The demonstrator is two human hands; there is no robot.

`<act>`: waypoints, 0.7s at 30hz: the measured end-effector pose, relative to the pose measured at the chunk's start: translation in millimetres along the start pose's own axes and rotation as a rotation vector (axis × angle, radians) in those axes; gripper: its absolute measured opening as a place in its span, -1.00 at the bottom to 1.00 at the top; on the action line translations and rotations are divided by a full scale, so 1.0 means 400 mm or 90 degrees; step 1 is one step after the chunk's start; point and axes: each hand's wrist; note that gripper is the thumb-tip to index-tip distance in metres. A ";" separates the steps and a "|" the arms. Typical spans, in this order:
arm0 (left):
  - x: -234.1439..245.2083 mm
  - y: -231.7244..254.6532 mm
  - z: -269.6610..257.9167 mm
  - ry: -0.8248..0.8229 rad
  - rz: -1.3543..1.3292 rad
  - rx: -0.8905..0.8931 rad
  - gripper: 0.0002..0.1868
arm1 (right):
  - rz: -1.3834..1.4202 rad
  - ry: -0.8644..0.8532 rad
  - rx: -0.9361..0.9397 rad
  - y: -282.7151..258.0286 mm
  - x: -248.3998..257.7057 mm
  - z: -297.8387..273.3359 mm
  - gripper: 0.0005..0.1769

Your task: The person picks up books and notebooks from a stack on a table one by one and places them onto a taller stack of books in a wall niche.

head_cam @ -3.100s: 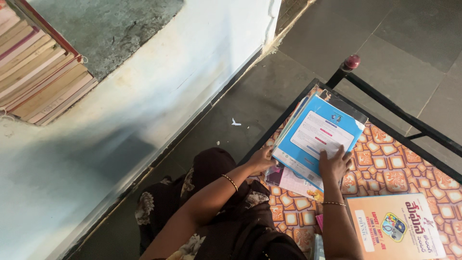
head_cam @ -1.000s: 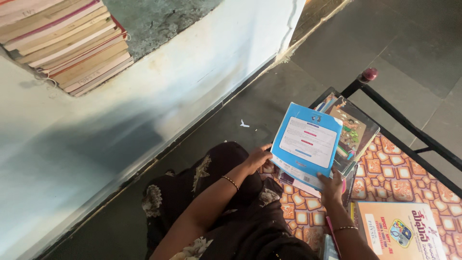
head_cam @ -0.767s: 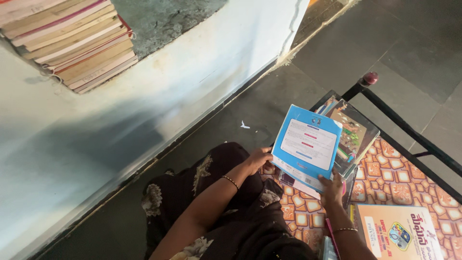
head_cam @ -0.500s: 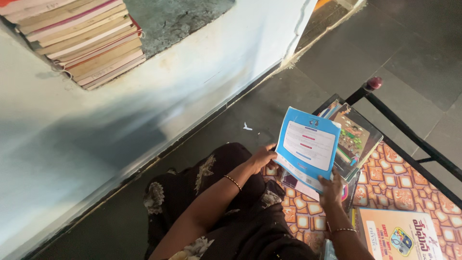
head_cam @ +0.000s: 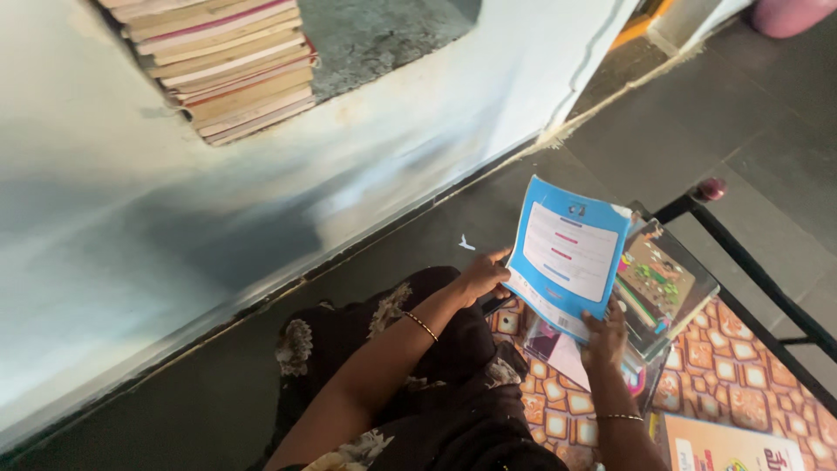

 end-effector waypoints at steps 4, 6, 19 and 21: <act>0.056 0.060 -0.028 0.037 0.022 -0.034 -0.21 | 0.041 -0.105 0.030 -0.024 -0.102 0.009 -0.20; 0.082 0.092 -0.041 0.062 0.029 -0.050 -0.21 | 0.026 -0.127 0.050 -0.031 -0.150 0.007 -0.19; 0.256 0.308 -0.197 0.162 0.083 -0.158 -0.13 | 0.121 -0.273 0.042 -0.039 -0.464 0.018 -0.25; 0.284 0.330 -0.221 0.177 0.097 -0.164 -0.13 | 0.131 -0.315 0.039 -0.050 -0.521 0.006 -0.26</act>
Point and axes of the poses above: each hand's wrist, its own z-axis towards the middle knuckle, its own x-axis out of the back of the hand, y = z × x, and after that the axes turned 15 degrees about z, right-handed
